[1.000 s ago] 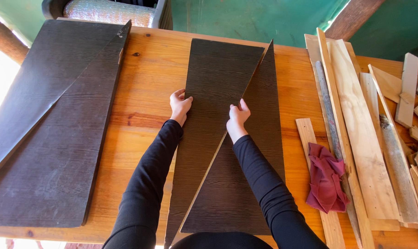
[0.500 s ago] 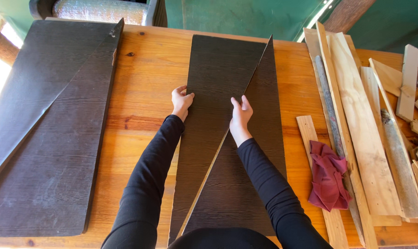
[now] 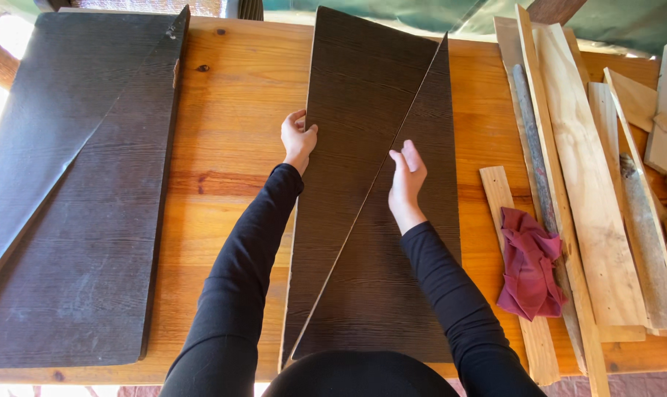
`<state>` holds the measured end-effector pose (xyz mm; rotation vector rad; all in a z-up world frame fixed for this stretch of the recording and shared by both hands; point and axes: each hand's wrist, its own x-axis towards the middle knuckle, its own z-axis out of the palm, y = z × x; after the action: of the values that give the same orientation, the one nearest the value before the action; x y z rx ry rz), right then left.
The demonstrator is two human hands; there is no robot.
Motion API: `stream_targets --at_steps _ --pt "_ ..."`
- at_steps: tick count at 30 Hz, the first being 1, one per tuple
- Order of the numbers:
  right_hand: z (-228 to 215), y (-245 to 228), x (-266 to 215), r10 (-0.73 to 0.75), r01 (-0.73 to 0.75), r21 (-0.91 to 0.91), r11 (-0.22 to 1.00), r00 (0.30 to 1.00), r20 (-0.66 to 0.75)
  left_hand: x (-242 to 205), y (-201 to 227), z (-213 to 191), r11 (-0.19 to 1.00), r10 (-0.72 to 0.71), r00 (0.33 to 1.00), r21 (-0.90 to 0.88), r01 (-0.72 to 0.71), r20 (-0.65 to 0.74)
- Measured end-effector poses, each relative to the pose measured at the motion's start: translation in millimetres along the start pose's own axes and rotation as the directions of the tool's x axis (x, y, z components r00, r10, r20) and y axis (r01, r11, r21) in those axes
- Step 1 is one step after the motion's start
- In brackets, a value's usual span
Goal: The person wipes several dark-stained wooden planks with a purple cloth on a wooden workbench. They handle the planks one at a time, wiping each surface and then stacking them together on the table.
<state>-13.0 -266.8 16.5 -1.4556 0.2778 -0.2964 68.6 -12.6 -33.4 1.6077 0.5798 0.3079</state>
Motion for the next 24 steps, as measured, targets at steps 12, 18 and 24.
stream_targets --at_steps 12,18,24 --pt "-101.3 42.8 56.5 -0.435 0.194 -0.865 0.462 0.9 -0.03 -2.5 -35.3 0.3 0.984 0.074 0.995 0.169 -0.062 -0.066" --pt "-124.0 68.9 87.0 -0.312 0.114 -0.838 0.533 0.947 -0.069 -18.8 -26.5 2.1 0.949 0.126 0.991 0.298 -0.107 -0.044" --pt "-117.7 54.6 74.7 -0.304 0.123 -0.821 0.558 0.95 -0.064 -13.8 -42.8 2.5 0.942 0.157 0.987 0.304 -0.143 -0.022"
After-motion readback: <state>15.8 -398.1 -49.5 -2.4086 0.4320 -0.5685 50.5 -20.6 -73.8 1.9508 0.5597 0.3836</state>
